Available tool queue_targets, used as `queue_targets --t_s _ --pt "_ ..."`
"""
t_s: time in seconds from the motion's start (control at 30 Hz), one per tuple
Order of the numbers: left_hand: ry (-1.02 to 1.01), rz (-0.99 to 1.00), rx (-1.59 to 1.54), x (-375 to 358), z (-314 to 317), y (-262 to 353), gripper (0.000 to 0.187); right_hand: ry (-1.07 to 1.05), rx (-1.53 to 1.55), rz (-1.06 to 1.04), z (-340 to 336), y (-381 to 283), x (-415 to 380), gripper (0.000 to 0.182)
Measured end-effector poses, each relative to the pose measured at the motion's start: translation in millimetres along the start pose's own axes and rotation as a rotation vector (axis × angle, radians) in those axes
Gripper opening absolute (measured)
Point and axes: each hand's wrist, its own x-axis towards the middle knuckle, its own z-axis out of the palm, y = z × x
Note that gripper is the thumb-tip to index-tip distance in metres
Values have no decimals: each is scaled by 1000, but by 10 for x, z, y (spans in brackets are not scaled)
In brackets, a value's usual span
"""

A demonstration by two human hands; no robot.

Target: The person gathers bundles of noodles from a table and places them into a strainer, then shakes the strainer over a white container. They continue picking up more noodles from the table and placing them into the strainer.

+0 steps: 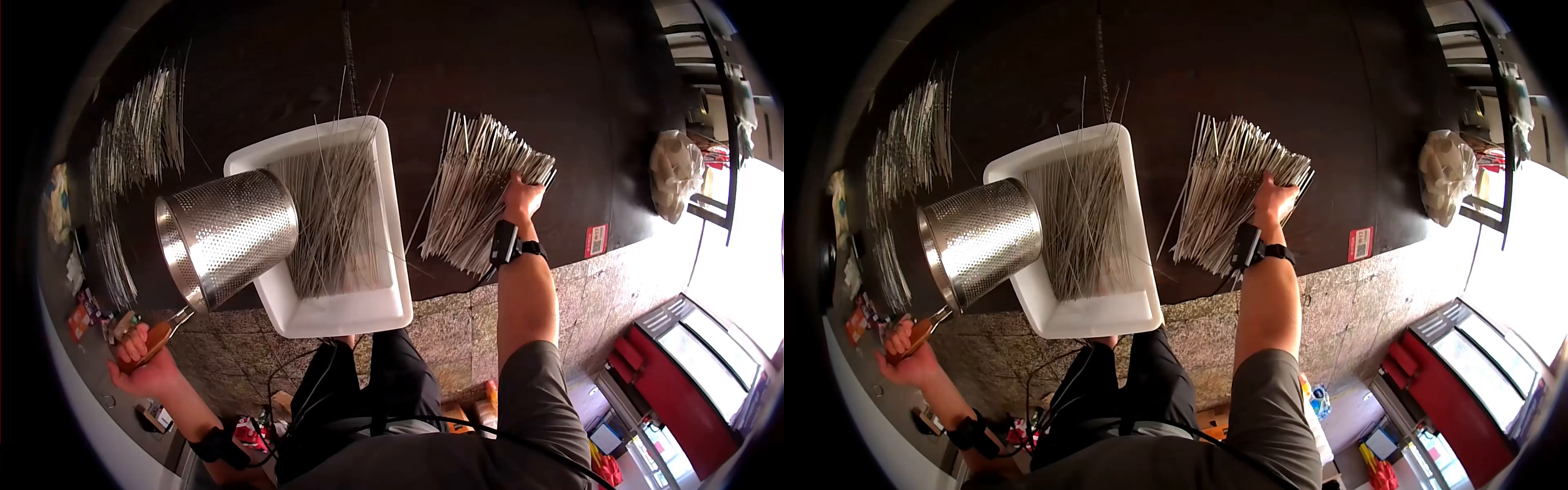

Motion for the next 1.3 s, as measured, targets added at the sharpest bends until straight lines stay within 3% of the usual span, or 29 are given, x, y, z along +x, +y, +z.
queue_targets --t_s 0.1,0.2,0.37,0.4,0.47,0.5,0.6,0.8,0.87,0.93,0.97,1.03,1.1,1.17,1.3 --pt "-2 2 -22 -20 -28 8 35 33 -22 9 33 8 -92 76" --pt "-38 -17 -35 -13 -14 24 35 133 -93 -73 52 31 -145 68" --pt "37 10 -17 -12 2 10 35 81 -96 -95 -124 207 -154 53" --pt "38 11 -10 -10 -6 14 35 180 -220 -443 237 966 322 50" --pt "47 8 5 0 -5 8 35 675 -644 -1103 917 2400 1220 45" --pt "56 0 20 -6 -11 11 34 336 -357 -889 547 1969 821 48" --pt "51 -19 -28 6 -64 55 34 139 -173 -209 -162 797 -126 53" --pt "239 49 -18 48 -103 249 35 101 -8 -387 -245 1162 -385 42" --pt "226 45 -18 77 -248 310 34 -22 98 -363 -261 1495 -664 28" --pt "209 48 -23 111 -334 340 33 -142 196 -184 -502 1348 -1312 24" --pt "188 50 -42 127 -365 346 33 -158 271 -150 -462 1591 -1481 23" --pt "164 43 -69 165 -428 370 33 -105 288 -196 -691 1350 -2134 17" --pt "150 36 -81 229 -481 378 33 -189 533 -141 -727 1353 -2563 12" --pt "121 20 -97 299 -621 388 33 -247 589 -205 -738 1219 -2992 11" --pt "3 -22 -175 405 -1031 551 33 -419 323 -304 -638 693 -3577 16"
